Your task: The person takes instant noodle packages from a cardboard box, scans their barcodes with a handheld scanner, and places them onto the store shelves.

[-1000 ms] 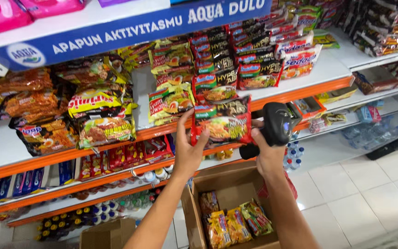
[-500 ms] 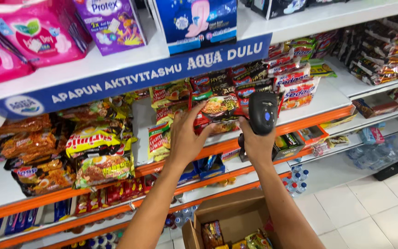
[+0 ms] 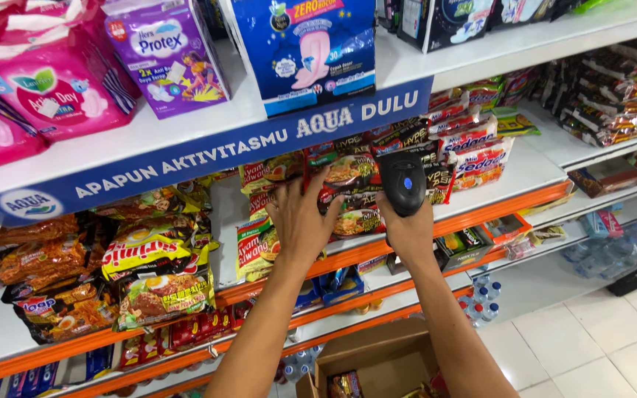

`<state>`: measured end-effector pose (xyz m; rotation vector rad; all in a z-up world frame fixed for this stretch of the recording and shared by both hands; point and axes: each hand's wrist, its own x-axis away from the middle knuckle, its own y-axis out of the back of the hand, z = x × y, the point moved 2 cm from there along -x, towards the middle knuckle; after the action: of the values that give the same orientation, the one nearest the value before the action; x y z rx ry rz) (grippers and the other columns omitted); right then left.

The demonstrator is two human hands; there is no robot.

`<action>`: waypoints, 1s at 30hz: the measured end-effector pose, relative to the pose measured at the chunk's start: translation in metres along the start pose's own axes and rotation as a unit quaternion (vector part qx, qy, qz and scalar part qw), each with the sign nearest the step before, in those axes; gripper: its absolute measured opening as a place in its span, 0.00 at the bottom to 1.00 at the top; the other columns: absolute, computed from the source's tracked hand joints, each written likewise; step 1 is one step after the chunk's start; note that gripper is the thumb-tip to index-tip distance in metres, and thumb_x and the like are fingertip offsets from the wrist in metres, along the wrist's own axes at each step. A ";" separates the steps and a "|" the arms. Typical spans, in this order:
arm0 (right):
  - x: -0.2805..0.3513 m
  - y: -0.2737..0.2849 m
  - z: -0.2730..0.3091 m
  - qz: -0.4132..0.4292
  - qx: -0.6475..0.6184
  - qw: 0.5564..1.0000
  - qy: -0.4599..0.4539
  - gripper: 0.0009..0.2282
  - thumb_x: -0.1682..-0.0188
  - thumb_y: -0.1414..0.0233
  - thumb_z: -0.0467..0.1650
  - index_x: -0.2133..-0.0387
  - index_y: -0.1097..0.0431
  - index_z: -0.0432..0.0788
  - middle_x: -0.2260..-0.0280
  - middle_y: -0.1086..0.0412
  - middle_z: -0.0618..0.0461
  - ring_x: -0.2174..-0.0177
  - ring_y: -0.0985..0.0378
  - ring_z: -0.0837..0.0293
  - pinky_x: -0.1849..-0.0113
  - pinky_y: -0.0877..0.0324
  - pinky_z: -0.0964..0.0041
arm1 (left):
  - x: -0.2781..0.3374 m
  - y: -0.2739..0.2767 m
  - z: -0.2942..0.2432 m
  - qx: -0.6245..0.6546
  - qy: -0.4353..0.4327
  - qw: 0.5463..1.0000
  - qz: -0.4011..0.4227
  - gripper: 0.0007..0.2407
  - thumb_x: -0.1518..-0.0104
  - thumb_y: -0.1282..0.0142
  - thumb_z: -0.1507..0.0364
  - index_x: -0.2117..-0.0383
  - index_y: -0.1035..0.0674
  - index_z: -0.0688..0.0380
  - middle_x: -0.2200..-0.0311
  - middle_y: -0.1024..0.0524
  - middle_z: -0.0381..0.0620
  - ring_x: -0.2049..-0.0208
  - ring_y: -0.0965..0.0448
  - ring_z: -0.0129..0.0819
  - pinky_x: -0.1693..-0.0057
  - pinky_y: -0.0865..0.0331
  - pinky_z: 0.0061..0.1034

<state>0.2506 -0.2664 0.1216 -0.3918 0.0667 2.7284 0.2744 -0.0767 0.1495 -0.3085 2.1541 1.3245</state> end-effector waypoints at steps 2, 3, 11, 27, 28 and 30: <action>0.012 0.001 0.005 -0.050 0.032 0.989 0.132 0.11 0.50 0.39 0.28 0.59 0.29 0.34 0.68 0.29 0.51 0.69 0.29 0.62 0.65 0.32 0.64 | 0.002 0.000 0.001 -0.001 -0.006 1.000 -0.012 0.26 0.47 0.35 0.57 0.41 0.25 0.43 0.48 0.27 0.55 0.44 0.35 0.51 0.47 0.44 0.51; 0.021 0.002 0.009 -0.096 0.062 0.957 0.266 0.14 0.50 0.39 0.28 0.55 0.33 0.33 0.62 0.29 0.50 0.64 0.27 0.61 0.61 0.30 0.64 | 0.002 -0.001 0.002 0.001 -0.007 1.000 -0.011 0.25 0.47 0.35 0.56 0.41 0.25 0.44 0.46 0.29 0.58 0.44 0.34 0.52 0.46 0.44 0.52; 0.070 -0.008 -0.030 0.017 0.009 0.999 -0.033 0.11 0.54 0.39 0.30 0.61 0.26 0.37 0.71 0.23 0.54 0.72 0.25 0.65 0.68 0.29 0.66 | 0.006 -0.024 0.012 0.102 -0.025 0.994 -0.035 0.20 0.38 0.39 0.64 0.41 0.23 0.56 0.44 0.29 0.59 0.44 0.28 0.53 0.42 0.31 0.44; 0.096 0.008 -0.069 0.023 -0.108 0.994 0.005 0.13 0.51 0.43 0.24 0.52 0.27 0.32 0.59 0.21 0.48 0.62 0.19 0.60 0.58 0.24 0.66 | 0.107 0.027 -0.031 0.166 -0.083 0.972 -0.146 0.11 0.42 0.39 0.72 0.54 0.19 0.57 0.45 0.27 0.53 0.41 0.30 0.52 0.36 0.36 0.44; 0.107 0.016 -0.075 0.018 -0.105 0.994 -0.005 0.13 0.51 0.43 0.24 0.52 0.27 0.32 0.59 0.21 0.48 0.62 0.19 0.60 0.58 0.24 0.66 | 0.135 0.022 -0.032 0.214 -0.064 0.968 -0.109 0.09 0.44 0.38 0.73 0.58 0.18 0.56 0.48 0.25 0.52 0.45 0.28 0.50 0.42 0.32 0.39; 0.135 0.034 -0.090 0.003 -0.144 0.988 -0.050 0.14 0.49 0.45 0.23 0.50 0.32 0.34 0.56 0.24 0.48 0.61 0.18 0.57 0.62 0.24 0.64 | 0.191 0.004 -0.029 0.272 -0.049 0.960 -0.053 0.05 0.45 0.38 0.75 0.63 0.18 0.57 0.53 0.23 0.51 0.50 0.24 0.48 0.47 0.28 0.36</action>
<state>0.1411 -0.2580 -0.0031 -0.3317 -0.3570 2.7639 0.1095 -0.0803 0.0498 -0.1272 2.2753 0.6334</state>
